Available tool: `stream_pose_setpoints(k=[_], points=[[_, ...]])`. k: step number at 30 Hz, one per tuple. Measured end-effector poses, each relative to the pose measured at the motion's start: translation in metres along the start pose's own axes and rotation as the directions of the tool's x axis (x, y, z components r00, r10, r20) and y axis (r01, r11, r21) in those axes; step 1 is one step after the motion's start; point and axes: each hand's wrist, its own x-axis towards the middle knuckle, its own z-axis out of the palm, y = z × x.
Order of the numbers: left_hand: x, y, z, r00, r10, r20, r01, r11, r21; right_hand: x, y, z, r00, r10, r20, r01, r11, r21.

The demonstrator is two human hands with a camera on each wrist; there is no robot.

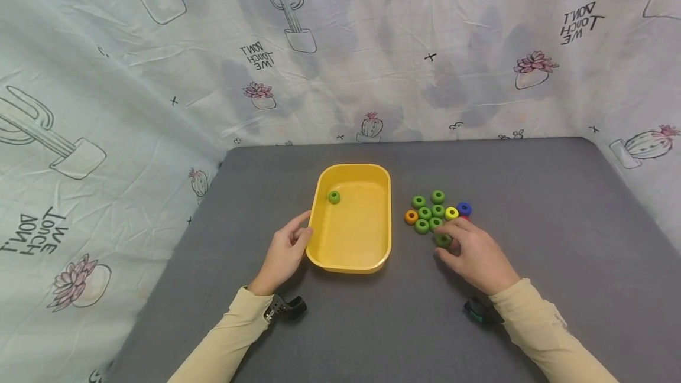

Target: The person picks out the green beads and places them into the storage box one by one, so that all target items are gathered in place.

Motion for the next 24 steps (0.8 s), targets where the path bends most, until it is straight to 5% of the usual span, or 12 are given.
stream_pose_setpoints(k=[24], points=[[0.0004,-0.0002,0.0009,1.000,-0.013,0.004,0.013,1.000,0.006,-0.0023,0.0028,0.0017,1.000,-0.019,0.021,0.019,1.000,0.008]])
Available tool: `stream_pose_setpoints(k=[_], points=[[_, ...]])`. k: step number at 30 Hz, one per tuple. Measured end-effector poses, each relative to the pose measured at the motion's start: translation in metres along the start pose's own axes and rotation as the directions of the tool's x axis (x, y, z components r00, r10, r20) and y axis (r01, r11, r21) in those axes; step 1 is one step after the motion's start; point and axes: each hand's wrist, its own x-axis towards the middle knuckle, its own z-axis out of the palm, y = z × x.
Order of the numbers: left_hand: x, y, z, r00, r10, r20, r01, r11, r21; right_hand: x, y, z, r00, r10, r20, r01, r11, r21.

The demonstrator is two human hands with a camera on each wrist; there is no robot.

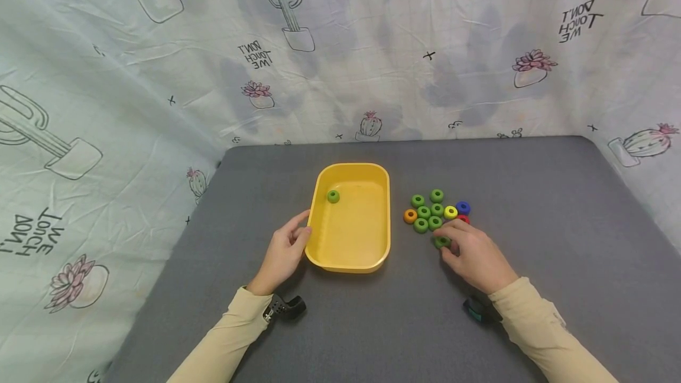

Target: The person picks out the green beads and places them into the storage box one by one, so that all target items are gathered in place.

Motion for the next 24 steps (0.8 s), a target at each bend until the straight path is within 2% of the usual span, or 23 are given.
stream_pose_setpoints(k=[15,24], points=[[-0.0012,0.0003,-0.0010,1.000,-0.005,0.003,0.005,1.000,0.009,0.0007,-0.0011,0.0023,0.999,-0.037,-0.039,0.037,0.999,0.004],[-0.0007,0.0007,-0.0011,1.000,0.003,0.004,-0.003,1.000,0.004,0.0033,-0.0050,0.0012,0.989,-0.066,-0.132,0.071,0.997,0.035]])
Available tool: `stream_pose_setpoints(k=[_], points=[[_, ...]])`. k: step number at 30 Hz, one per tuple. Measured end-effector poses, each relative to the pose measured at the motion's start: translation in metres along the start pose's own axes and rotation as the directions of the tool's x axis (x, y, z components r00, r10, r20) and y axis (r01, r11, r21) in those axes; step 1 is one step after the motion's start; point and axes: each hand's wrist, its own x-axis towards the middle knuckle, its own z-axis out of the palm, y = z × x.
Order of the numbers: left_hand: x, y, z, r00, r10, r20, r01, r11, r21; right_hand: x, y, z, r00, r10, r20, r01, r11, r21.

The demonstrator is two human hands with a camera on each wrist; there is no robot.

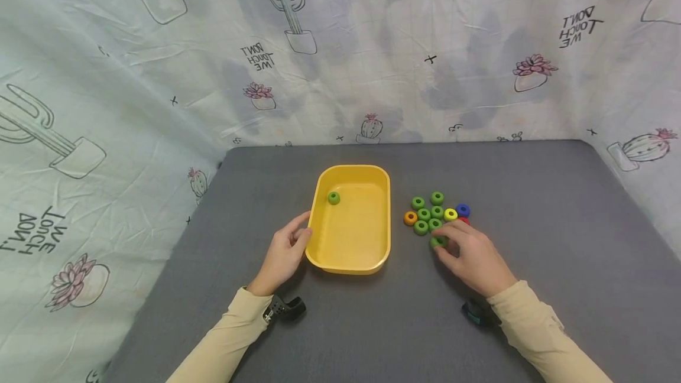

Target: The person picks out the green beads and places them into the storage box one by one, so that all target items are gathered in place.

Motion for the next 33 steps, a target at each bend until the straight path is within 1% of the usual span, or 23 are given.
stream_pose_setpoints(k=[5,10,16,24,30,33], points=[[0.000,-0.001,0.000,1.000,0.005,-0.001,-0.005,1.000,-0.008,0.003,-0.005,-0.002,1.000,0.020,-0.021,-0.020,0.999,0.025],[0.000,-0.002,0.000,1.000,0.017,0.004,-0.017,1.000,-0.026,0.006,-0.008,-0.002,0.998,0.026,-0.051,-0.022,0.997,0.070],[0.001,-0.004,0.000,1.000,0.019,0.006,-0.019,0.999,-0.032,0.013,-0.012,-0.004,0.998,0.036,-0.051,-0.030,0.993,0.113],[0.001,0.000,0.000,1.000,-0.005,0.009,0.005,1.000,-0.012,0.034,-0.022,-0.007,0.999,0.051,-0.010,-0.050,0.994,0.098],[0.000,0.003,-0.001,1.000,0.002,0.005,-0.002,1.000,-0.022,0.056,-0.033,-0.004,0.999,0.036,0.013,-0.037,0.987,0.155],[0.000,0.003,-0.001,1.000,-0.012,0.002,0.012,1.000,-0.022,0.067,-0.038,-0.001,1.000,0.016,0.019,-0.019,0.982,0.187]])
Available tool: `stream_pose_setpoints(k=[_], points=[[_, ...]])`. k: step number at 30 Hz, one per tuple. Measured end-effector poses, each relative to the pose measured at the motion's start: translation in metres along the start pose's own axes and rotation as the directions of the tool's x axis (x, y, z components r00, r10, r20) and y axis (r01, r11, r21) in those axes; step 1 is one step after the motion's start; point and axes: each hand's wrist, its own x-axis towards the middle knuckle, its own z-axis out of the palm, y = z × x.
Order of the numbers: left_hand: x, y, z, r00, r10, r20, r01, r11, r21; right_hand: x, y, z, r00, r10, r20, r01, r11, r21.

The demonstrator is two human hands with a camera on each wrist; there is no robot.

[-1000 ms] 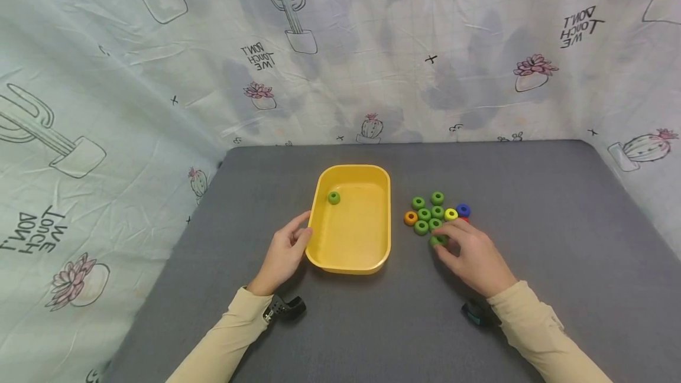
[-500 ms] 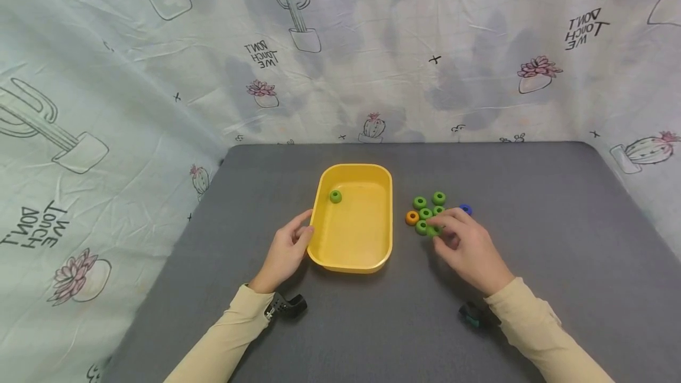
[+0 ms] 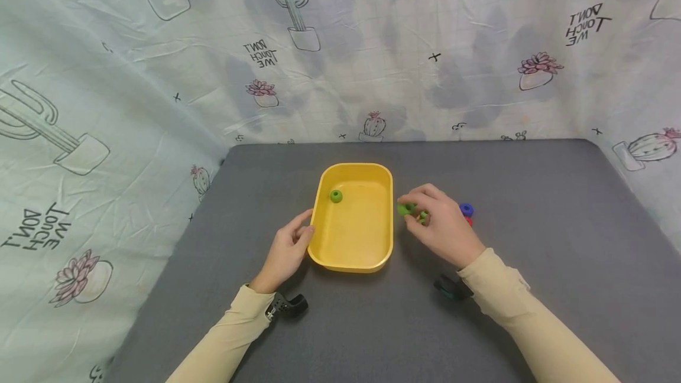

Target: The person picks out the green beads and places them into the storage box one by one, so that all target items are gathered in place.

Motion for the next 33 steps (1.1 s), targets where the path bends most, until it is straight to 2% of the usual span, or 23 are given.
stream_pose_setpoints(k=[12,20,28,33], points=[[0.001,-0.004,0.001,1.000,0.012,-0.001,-0.012,1.000,0.011,0.045,-0.015,0.006,0.999,-0.024,0.034,0.023,0.999,0.033],[0.000,-0.005,0.001,1.000,0.008,-0.005,-0.008,1.000,0.007,0.072,-0.024,0.020,0.997,-0.016,0.078,0.011,0.998,0.056],[0.000,-0.004,0.001,1.000,0.007,-0.002,-0.007,1.000,0.010,0.096,-0.030,0.034,0.987,0.047,0.151,-0.059,0.995,0.081],[0.001,-0.004,0.001,1.000,0.010,-0.002,-0.010,1.000,0.016,0.108,-0.027,0.044,0.968,0.112,0.224,-0.133,0.988,0.078]])
